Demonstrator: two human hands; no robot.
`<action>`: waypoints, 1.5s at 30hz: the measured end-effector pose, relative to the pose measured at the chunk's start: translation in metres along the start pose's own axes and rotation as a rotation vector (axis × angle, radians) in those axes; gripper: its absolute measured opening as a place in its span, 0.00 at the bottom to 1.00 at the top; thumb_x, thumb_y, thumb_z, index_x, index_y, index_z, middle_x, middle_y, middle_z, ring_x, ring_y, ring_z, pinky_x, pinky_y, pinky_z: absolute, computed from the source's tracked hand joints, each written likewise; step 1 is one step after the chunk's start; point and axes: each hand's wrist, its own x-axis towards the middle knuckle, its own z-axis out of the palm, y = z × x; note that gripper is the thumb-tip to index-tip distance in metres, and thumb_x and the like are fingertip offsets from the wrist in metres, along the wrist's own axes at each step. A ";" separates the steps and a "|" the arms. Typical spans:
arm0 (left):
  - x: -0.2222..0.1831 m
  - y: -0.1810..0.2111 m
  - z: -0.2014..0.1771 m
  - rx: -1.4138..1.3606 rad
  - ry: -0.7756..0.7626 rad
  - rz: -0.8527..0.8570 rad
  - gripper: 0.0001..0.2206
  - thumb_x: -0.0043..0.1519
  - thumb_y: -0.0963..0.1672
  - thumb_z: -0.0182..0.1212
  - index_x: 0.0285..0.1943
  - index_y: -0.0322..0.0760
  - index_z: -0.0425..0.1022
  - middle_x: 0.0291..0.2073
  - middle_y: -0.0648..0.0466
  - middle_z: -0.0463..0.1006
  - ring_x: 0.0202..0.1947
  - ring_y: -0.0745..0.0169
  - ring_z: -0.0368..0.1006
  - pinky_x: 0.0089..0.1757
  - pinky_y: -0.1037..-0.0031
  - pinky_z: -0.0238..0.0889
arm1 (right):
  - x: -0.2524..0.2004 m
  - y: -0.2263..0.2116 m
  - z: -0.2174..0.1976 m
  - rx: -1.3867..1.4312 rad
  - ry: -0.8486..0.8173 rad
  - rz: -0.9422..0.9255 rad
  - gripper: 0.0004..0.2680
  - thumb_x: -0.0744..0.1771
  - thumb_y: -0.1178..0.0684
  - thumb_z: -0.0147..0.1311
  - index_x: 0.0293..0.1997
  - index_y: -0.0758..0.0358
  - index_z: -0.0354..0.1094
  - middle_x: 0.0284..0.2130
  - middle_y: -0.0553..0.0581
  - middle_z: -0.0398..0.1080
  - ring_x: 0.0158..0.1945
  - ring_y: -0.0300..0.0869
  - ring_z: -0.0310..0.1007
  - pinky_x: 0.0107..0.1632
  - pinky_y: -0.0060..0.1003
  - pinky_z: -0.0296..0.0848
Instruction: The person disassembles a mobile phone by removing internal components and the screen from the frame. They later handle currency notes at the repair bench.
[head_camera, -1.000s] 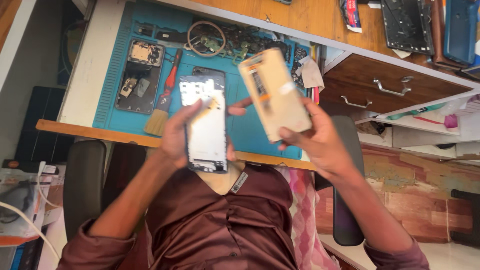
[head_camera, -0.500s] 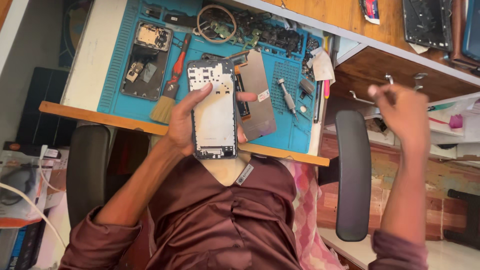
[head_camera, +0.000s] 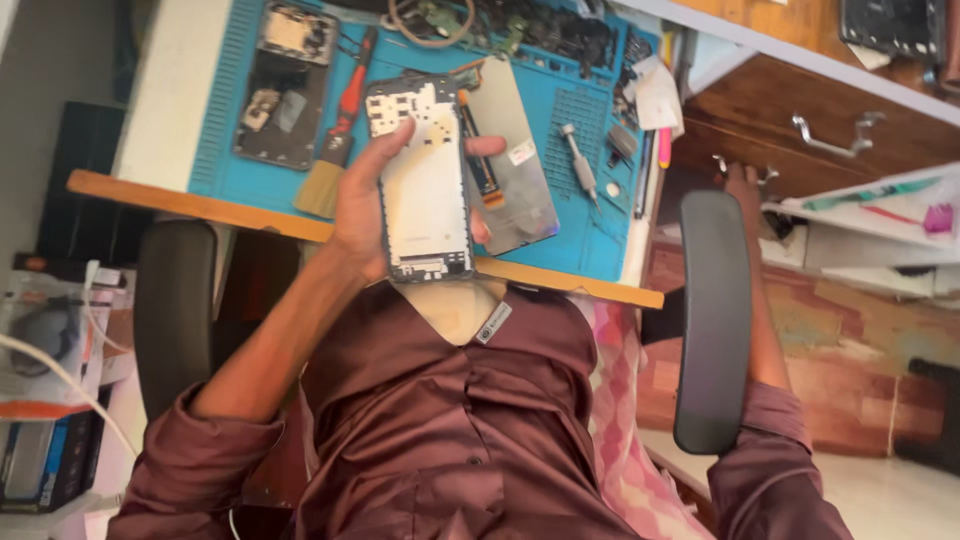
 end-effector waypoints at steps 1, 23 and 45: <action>0.002 0.001 0.001 0.010 0.007 0.003 0.38 0.70 0.58 0.38 0.75 0.19 0.63 0.34 0.31 0.78 0.35 0.45 0.79 0.42 0.63 0.74 | 0.001 -0.003 0.001 0.009 -0.012 0.003 0.14 0.72 0.45 0.53 0.53 0.66 0.79 0.40 0.71 0.79 0.41 0.55 0.80 0.49 0.51 0.76; 0.006 -0.005 0.007 0.041 0.156 0.092 0.30 0.71 0.53 0.42 0.71 0.24 0.60 0.63 0.41 0.74 0.37 0.42 0.79 0.40 0.55 0.76 | 0.025 0.035 -0.040 -0.463 0.532 -0.564 0.30 0.52 0.40 0.77 0.54 0.66 0.77 0.39 0.72 0.77 0.43 0.60 0.77 0.45 0.50 0.77; 0.007 -0.005 0.007 0.048 0.148 0.058 0.28 0.72 0.53 0.43 0.72 0.26 0.60 0.65 0.39 0.72 0.39 0.39 0.79 0.42 0.53 0.76 | 0.036 0.051 -0.027 0.715 0.224 0.042 0.12 0.71 0.55 0.44 0.61 0.67 0.63 0.45 0.63 0.74 0.42 0.47 0.82 0.37 0.39 0.81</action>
